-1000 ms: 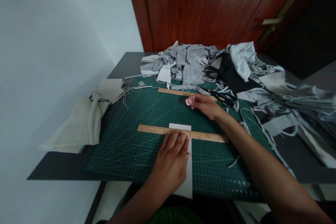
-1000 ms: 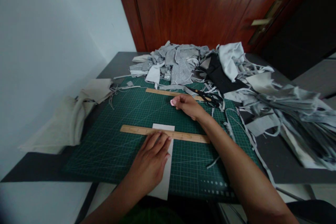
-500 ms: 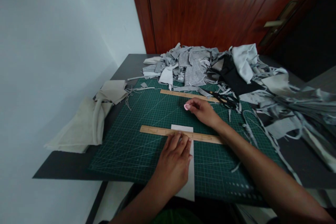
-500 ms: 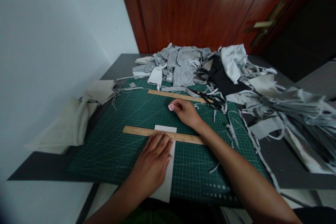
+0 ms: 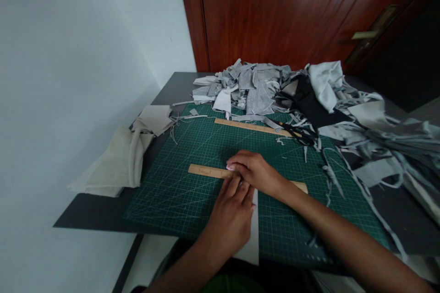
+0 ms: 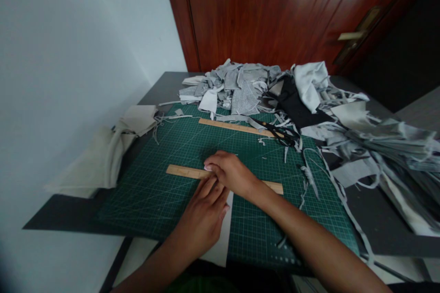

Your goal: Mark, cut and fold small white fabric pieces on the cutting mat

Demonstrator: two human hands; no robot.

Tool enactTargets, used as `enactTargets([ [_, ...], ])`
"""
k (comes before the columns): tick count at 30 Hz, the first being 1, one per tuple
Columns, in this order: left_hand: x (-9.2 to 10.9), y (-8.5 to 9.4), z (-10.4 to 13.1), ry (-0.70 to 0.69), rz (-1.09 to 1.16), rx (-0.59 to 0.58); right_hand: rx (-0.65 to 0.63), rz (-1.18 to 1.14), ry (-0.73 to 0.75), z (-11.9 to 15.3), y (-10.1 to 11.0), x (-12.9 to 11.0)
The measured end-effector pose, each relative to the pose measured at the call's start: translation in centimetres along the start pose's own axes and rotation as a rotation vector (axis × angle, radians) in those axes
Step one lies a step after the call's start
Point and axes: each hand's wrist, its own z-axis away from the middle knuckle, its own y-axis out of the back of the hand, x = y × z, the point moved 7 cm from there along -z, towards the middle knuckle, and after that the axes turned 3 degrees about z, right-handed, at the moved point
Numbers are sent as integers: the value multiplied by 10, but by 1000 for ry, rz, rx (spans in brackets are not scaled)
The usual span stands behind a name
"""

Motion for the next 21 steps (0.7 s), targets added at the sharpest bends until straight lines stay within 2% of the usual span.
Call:
enactTargets([
  [10, -2, -4, 1, -9, -14, 4, -68, 15, 22, -2, -2, 0],
  [17, -1, -3, 2, -8, -17, -13, -51, 17, 29, -3, -1, 2],
  [21, -1, -2, 2, -17, -20, -11, -106, 41, 66, -4, -2, -1],
])
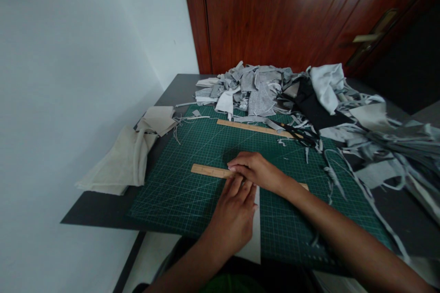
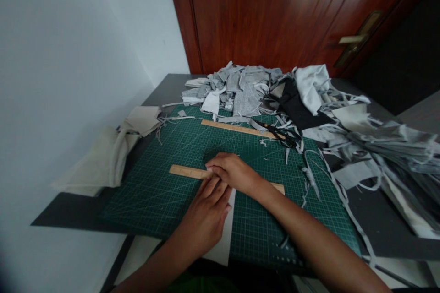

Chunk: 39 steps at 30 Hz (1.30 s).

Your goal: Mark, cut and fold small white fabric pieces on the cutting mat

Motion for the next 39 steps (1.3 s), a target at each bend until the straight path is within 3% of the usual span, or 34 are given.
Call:
enactTargets([
  [6, -1, 0, 0, 8, 9, 8, 4, -1, 50, 0, 1, -2],
  [21, 0, -1, 1, -2, -22, 17, -89, 92, 10, 9, 3, -4],
  [33, -1, -2, 1, 2, -13, 18, -214, 221, -67, 26, 30, 5],
  [39, -1, -2, 2, 1, -16, 29, -225, 234, -182, 39, 48, 12],
])
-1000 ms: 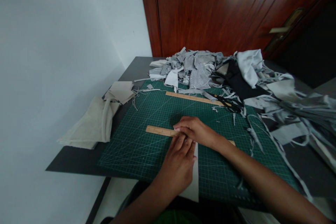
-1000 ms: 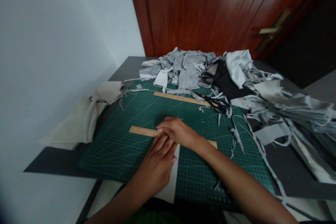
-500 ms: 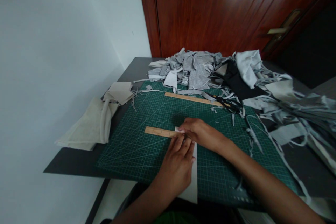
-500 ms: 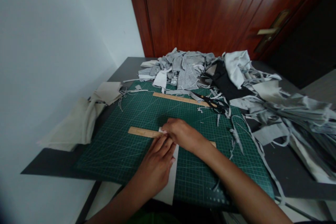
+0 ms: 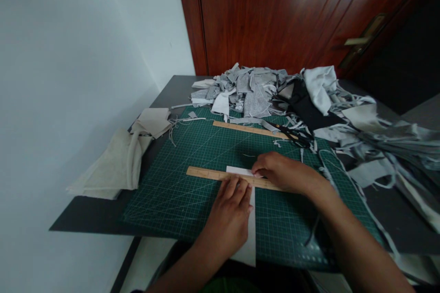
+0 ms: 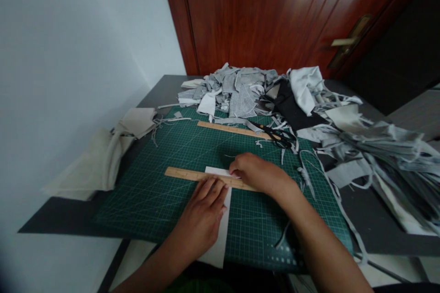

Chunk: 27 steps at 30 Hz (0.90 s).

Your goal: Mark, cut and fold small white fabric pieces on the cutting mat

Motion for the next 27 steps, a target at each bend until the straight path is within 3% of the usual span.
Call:
enactTargets([
  [4, 0, 0, -1, -6, -8, 9, -13, -70, -32, 2, 8, 10],
  [8, 2, 2, -2, -9, -59, -1, 135, -119, -30, -9, 20, 26],
  [12, 6, 5, -1, -35, -94, 24, 169, -13, -140, -17, 16, 48],
  [16, 10, 8, 0, -70, -40, 6, 197, 94, -238, -15, 18, 44],
  [22, 8, 13, -3, 0, 52, -31, -134, 26, -188, -5, -11, 5],
  [27, 1, 10, -2, 65, 29, -17, -203, 72, -274, -3, -19, 3],
])
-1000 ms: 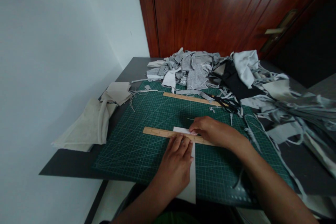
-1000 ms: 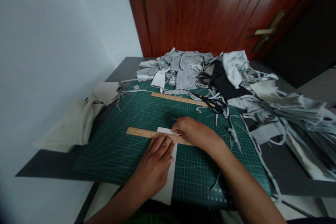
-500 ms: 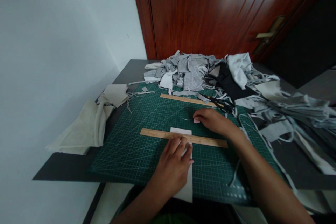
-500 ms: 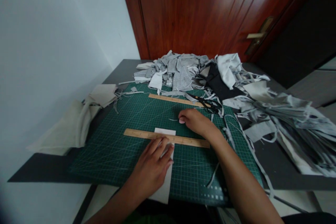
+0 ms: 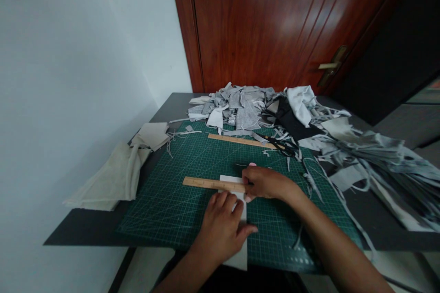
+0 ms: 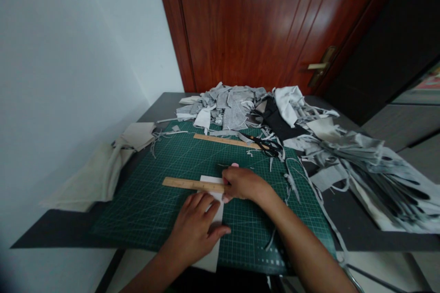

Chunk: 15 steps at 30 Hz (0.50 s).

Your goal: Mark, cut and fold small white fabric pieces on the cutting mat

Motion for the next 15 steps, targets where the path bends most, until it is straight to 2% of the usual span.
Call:
enactTargets([
  [3, -3, 0, -1, 33, 5, -14, -38, -27, -22, -3, -2, 2],
  [7, -2, 6, -5, 20, -11, -52, 54, -122, 10, -10, 5, 8],
  [10, -8, 12, -8, 9, -21, -81, 179, -246, 58, -19, 15, 23],
  [15, -35, 18, -24, -50, 15, -162, 512, -407, 73, -29, 43, 68],
])
